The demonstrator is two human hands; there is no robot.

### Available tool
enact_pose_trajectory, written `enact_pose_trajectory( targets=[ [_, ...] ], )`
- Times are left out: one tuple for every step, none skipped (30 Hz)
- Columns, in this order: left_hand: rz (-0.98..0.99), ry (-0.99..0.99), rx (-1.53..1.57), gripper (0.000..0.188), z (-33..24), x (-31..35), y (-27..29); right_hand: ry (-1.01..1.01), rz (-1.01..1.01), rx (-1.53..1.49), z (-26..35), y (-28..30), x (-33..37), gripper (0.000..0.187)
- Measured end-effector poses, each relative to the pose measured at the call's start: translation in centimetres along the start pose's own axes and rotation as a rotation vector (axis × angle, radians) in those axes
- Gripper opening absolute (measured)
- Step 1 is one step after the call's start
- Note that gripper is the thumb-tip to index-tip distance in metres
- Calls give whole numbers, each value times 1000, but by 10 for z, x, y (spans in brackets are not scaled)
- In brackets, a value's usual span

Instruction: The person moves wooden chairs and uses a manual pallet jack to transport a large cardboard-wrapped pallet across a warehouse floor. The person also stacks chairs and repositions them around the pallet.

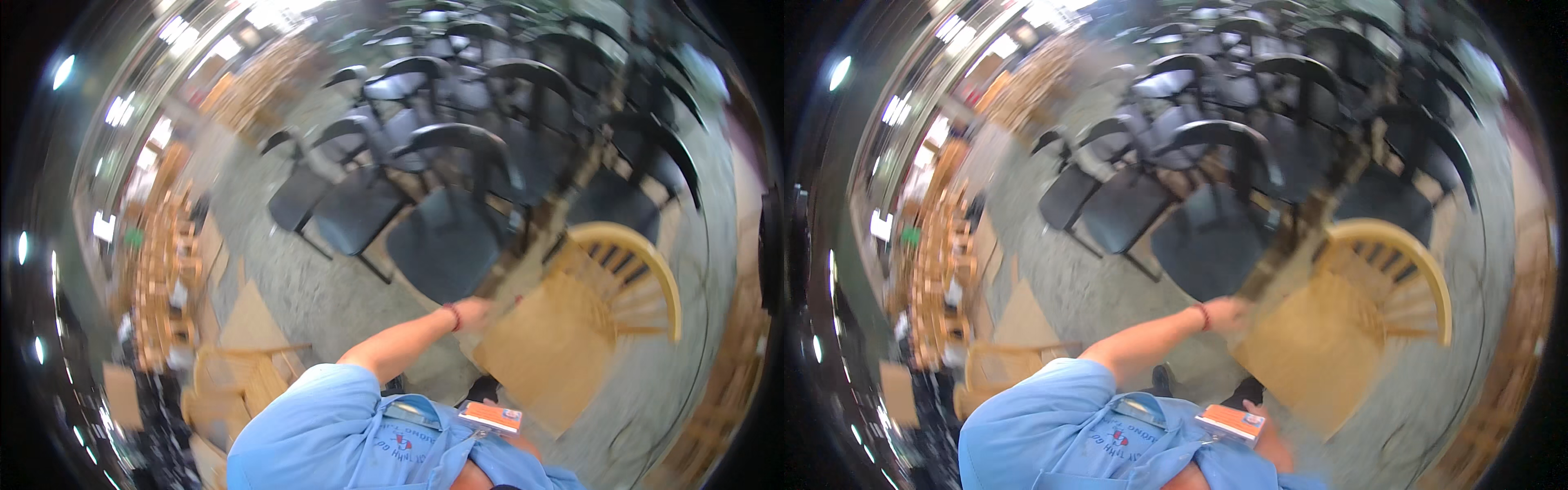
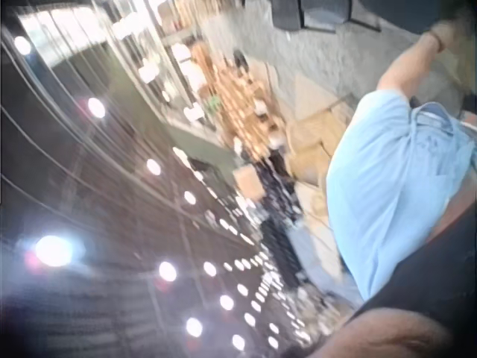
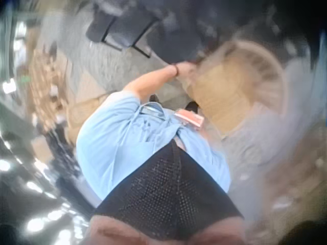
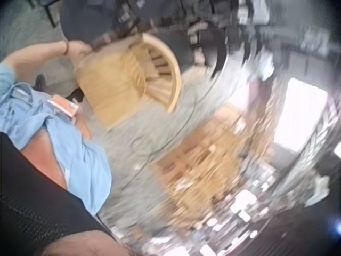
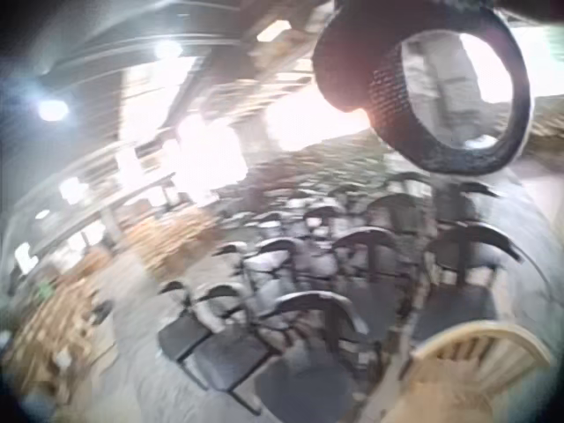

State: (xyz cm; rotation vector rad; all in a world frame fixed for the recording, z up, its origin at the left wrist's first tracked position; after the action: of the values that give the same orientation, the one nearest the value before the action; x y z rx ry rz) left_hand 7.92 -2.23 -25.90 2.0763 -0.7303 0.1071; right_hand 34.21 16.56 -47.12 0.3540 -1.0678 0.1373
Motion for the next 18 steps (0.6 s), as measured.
enact_pose_trajectory(
  targets=[
    [153,98,-50,47,50,60,-22,31,42,79,8,-10,-1,48],
    [206,230,-21,47,106,127,-37,62,95,165,20,-23,-2,47],
    [118,353,4,45,137,176,-25,67,84,232,30,-26,-5,46],
    [-85,571,79,51,182,242,-19,88,93,307,45,-35,-5,46],
    [-298,788,253,53,219,301,-11,104,87,370,64,-43,-5,45],
    [-524,943,368,53,248,361,-5,121,81,433,82,-55,-4,44],
    [-650,1108,434,52,276,422,-6,141,82,498,102,-71,-3,43],
    [-704,1163,437,50,298,476,-13,163,80,555,123,-91,-1,42],
    [-775,1214,432,48,318,526,-11,184,86,612,145,-112,1,42],
    [-801,1256,493,44,333,567,-21,195,84,678,164,-130,5,41],
    [-806,1304,553,41,343,607,-35,197,85,740,181,-150,9,40],
    [-928,1333,632,38,348,641,-48,204,88,799,199,-172,13,39],
    [-1067,1362,686,36,352,677,-56,222,107,851,216,-200,16,38],
    [-1205,1385,734,34,354,707,-63,237,127,906,233,-227,20,38],
    [-1270,1414,746,33,358,736,-65,252,143,950,249,-257,23,37],
    [-1329,1437,787,32,360,754,-82,267,146,1000,265,-282,29,36],
    [-1386,1456,829,31,362,766,-97,290,145,1043,287,-309,33,36],
    [-1347,1489,841,33,369,765,-109,317,118,1059,311,-328,38,35]
  ],
)
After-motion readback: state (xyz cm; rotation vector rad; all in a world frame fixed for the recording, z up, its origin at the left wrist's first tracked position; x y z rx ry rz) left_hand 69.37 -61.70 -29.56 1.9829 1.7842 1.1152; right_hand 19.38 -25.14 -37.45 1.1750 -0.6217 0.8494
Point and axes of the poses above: each hand's wrist, its own x-axis away from the middle knuckle, its own y-axis out of the back of the hand, z = x × y, the point moved 7 cm from there along -x, towards the middle knuckle, and after that the axes turned 11 degrees about -z, right-handed, at the moved point
